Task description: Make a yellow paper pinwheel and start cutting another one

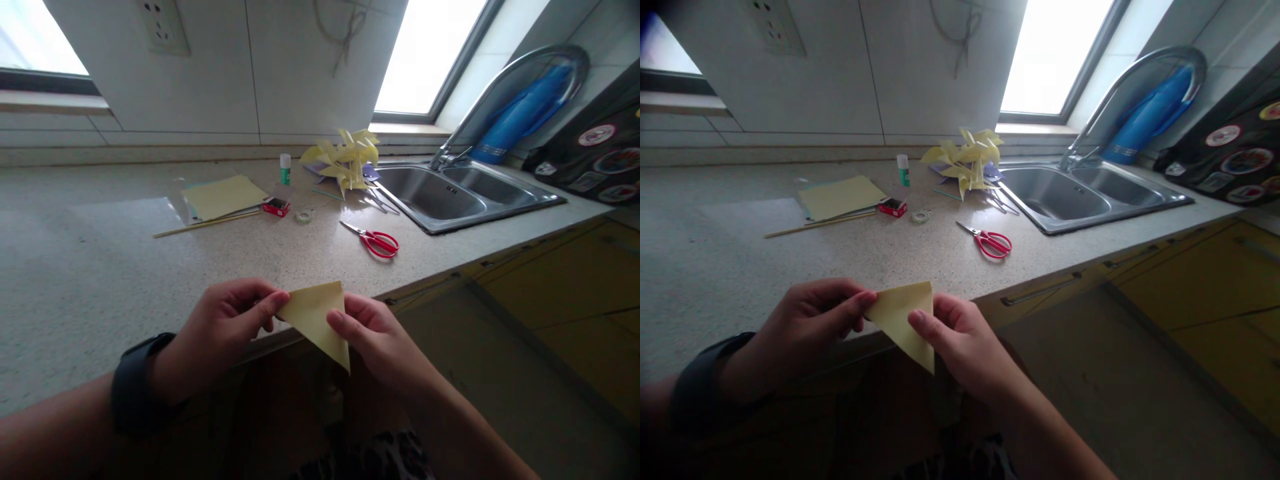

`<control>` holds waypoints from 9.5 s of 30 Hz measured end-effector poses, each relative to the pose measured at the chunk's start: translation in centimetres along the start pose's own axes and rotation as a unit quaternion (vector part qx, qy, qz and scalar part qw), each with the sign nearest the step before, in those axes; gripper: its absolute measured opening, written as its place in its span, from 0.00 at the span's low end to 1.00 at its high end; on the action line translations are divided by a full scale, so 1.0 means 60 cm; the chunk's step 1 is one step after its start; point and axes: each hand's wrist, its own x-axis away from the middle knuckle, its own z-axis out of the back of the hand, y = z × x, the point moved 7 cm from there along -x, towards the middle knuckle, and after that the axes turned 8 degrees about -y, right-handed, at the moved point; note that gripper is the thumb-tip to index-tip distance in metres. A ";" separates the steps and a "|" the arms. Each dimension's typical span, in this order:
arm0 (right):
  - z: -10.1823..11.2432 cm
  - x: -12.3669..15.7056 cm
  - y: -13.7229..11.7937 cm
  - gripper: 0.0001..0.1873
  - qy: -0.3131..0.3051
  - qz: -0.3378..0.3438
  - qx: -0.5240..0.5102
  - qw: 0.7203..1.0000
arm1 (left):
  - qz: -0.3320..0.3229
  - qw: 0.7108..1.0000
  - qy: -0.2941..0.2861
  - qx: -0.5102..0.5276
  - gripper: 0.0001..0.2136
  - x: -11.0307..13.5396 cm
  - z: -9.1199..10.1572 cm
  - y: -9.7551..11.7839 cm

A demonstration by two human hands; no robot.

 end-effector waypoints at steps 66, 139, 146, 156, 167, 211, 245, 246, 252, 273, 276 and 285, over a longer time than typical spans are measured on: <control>0.061 0.026 0.009 0.15 0.072 -0.060 -0.030 0.995 | -0.179 0.976 -0.017 -0.122 0.13 0.010 -0.009 0.020; 0.045 0.003 -0.019 0.20 0.114 -0.048 0.208 0.970 | 0.027 0.993 -0.045 0.104 0.12 -0.010 -0.010 -0.014; 0.048 0.004 -0.016 0.20 0.099 -0.045 0.221 0.969 | 0.048 0.993 -0.033 0.106 0.13 -0.012 -0.005 -0.022; 0.046 0.008 -0.023 0.18 0.074 -0.038 0.238 0.968 | 0.038 0.991 -0.077 0.099 0.12 -0.016 -0.014 -0.017; 0.058 0.017 -0.030 0.24 0.126 0.037 0.238 0.962 | 0.055 0.990 -0.062 0.116 0.13 -0.012 -0.011 -0.023; -0.005 0.007 -0.013 0.20 0.111 0.041 0.215 0.969 | 0.021 0.977 -0.212 0.008 0.15 -0.005 -0.045 -0.004; 0.033 0.006 0.000 0.18 0.118 0.005 0.077 0.990 | 0.080 0.984 -0.147 0.062 0.15 -0.020 -0.022 -0.030; 0.034 0.008 -0.002 0.17 0.122 0.014 0.071 0.990 | 0.076 0.981 -0.163 0.068 0.14 -0.019 -0.025 -0.026; 0.021 0.011 -0.009 0.15 0.114 0.041 -0.021 0.992 | 0.053 0.956 -0.265 0.111 0.11 -0.011 -0.049 -0.010; -0.007 -0.011 0.012 0.17 0.187 0.098 -0.115 0.971 | 0.104 0.950 -0.225 0.188 0.12 -0.010 -0.041 -0.030; 0.008 -0.007 0.003 0.16 0.201 0.129 -0.136 0.962 | 0.107 0.952 -0.224 0.180 0.13 -0.010 -0.040 -0.030; 0.007 -0.010 0.015 0.16 0.208 0.123 -0.137 0.961 | 0.099 0.962 -0.222 0.123 0.16 -0.012 -0.040 -0.031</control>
